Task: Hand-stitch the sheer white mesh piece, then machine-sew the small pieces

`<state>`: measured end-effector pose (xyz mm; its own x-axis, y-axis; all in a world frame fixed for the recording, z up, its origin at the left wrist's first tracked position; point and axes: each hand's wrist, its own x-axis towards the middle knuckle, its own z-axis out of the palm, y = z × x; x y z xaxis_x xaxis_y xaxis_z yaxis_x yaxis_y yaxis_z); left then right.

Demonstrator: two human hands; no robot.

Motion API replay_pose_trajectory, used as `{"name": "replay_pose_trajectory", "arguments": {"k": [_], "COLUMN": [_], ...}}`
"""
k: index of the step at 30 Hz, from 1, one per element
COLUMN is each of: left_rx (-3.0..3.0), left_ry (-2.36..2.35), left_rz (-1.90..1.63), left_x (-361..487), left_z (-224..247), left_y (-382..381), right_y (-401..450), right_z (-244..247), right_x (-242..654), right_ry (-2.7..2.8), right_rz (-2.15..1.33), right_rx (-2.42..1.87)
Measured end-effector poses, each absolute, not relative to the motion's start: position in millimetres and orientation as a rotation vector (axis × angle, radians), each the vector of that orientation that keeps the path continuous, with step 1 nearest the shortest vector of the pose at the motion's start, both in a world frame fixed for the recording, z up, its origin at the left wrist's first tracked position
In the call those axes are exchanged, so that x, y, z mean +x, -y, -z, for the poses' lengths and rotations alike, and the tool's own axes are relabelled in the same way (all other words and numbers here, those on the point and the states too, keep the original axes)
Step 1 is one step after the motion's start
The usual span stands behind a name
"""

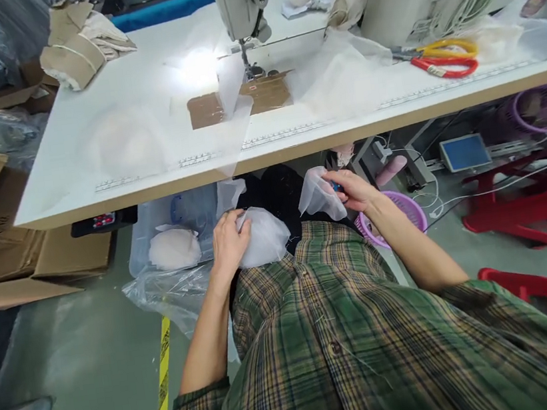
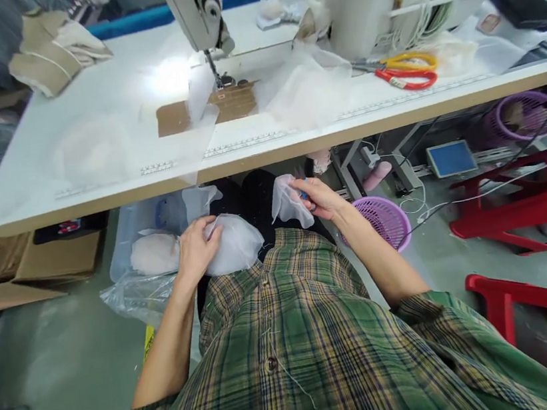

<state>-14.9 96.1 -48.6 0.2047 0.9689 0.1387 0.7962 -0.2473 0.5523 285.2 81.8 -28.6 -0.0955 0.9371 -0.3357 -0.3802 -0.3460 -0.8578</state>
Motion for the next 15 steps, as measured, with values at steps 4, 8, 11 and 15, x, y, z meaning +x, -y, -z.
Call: {"name": "replay_pose_trajectory", "arguments": {"k": [4, 8, 11, 15], "left_rx": [1.900, 1.741, 1.821, 1.837], "left_ry": [-1.819, -1.891, -1.892, -1.313], "left_rz": [-0.663, -0.743, -0.865, -1.005], "left_x": [-30.9, -52.5, -61.4, -51.9], "left_z": [54.5, 61.3, 57.6, 41.3], "left_y": [-86.3, -79.7, -72.4, -62.9], "right_y": [-83.3, -86.0, -83.0, -73.3], "right_z": [27.1, 22.0, 11.8, -11.4], "right_x": [283.8, 275.4, 258.5, 227.3], "right_ry": [0.787, 0.900, 1.047, 1.295], "right_rz": [-1.610, -1.536, -1.516, -1.746], "right_rx": [-1.185, -1.260, -1.251, -1.108]}}
